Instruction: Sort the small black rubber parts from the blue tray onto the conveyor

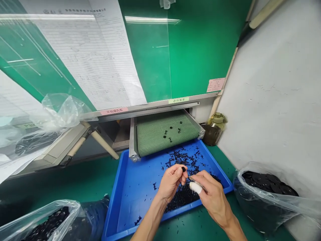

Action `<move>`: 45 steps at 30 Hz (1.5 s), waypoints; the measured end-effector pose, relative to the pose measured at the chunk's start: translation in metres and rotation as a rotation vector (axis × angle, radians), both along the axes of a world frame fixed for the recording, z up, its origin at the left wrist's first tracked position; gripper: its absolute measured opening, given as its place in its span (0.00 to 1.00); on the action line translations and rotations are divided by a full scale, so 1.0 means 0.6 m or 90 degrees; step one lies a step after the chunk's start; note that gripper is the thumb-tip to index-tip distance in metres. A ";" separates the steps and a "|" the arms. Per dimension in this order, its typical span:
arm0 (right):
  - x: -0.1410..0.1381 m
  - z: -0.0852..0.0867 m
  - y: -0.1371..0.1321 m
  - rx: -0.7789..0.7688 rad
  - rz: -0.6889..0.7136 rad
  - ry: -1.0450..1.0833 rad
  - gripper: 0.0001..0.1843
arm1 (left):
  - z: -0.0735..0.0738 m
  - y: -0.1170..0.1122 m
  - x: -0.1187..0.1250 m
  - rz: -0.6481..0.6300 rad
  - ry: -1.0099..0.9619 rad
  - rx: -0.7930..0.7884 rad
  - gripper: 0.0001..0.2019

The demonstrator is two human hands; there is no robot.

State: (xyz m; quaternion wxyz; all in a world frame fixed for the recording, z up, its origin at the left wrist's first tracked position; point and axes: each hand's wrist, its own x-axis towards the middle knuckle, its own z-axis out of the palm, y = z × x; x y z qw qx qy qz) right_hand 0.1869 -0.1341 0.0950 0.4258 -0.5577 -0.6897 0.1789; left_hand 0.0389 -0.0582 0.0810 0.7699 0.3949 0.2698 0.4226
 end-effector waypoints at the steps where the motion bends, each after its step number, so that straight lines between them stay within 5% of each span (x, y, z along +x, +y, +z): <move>1: -0.003 0.001 0.000 0.016 0.001 -0.028 0.18 | -0.001 -0.001 -0.005 0.000 -0.002 -0.002 0.14; 13: -0.039 0.035 0.027 0.126 -0.022 -0.420 0.19 | -0.001 -0.002 -0.051 -0.045 0.049 0.050 0.13; 23: -0.055 0.024 0.036 0.063 0.036 -0.371 0.27 | 0.006 0.002 -0.080 -0.043 0.070 0.069 0.17; 45: -0.060 0.041 0.047 0.076 0.052 -0.480 0.19 | 0.016 0.010 -0.105 -0.115 0.178 0.138 0.18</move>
